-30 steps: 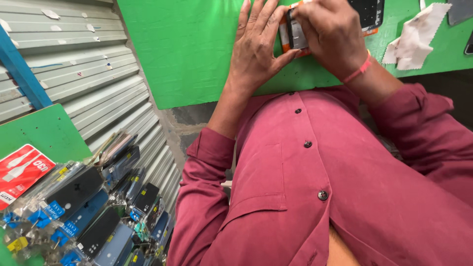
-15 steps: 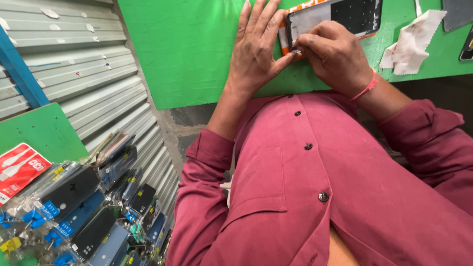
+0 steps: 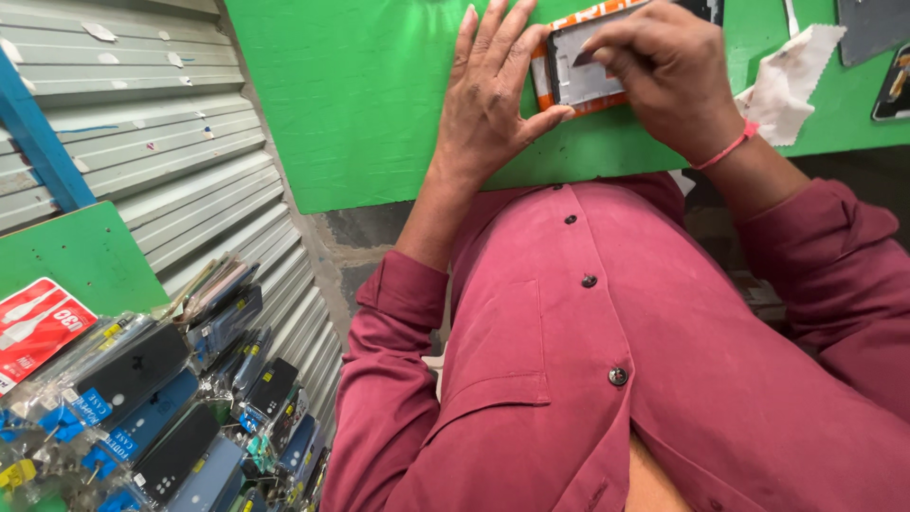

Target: The person wipes a smartphone screen with a white cloth, then peels off a protective film from the screen. The person continues to wipe the screen and edges of the phone.

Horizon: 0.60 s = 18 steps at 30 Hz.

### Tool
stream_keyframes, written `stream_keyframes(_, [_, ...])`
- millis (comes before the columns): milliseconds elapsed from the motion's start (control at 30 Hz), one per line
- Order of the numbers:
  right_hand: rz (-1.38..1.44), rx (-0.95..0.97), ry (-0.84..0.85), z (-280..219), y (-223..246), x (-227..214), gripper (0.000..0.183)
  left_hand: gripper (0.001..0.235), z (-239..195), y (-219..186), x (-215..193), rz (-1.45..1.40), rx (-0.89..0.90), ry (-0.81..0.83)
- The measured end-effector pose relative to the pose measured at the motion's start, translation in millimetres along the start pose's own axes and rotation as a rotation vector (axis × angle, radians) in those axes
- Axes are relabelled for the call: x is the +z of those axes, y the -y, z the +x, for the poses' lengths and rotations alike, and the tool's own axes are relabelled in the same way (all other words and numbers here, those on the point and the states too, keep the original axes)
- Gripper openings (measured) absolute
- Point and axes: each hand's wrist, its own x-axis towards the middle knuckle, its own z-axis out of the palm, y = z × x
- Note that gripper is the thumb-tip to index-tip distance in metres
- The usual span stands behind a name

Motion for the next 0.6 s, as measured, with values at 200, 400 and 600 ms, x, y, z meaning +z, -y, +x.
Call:
stream_keyframes(200, [0.025, 0.000, -0.048, 3.4, 1.4, 7.9, 0.011, 0.093, -0.8, 0.5, 0.3, -0.031, 0.006, 0.004])
stream_keyframes(400, [-0.126, -0.117, -0.128, 19.2, 0.0, 15.1, 0.003, 0.091, 0.6, 0.7, 0.0, -0.029, 0.012, -0.012])
stream_keyframes(600, [-0.106, -0.208, -0.103, 28.8, -6.1, 22.2, 0.004, 0.090, 0.0, -0.4, 1.9, -0.026, -0.004, -0.008])
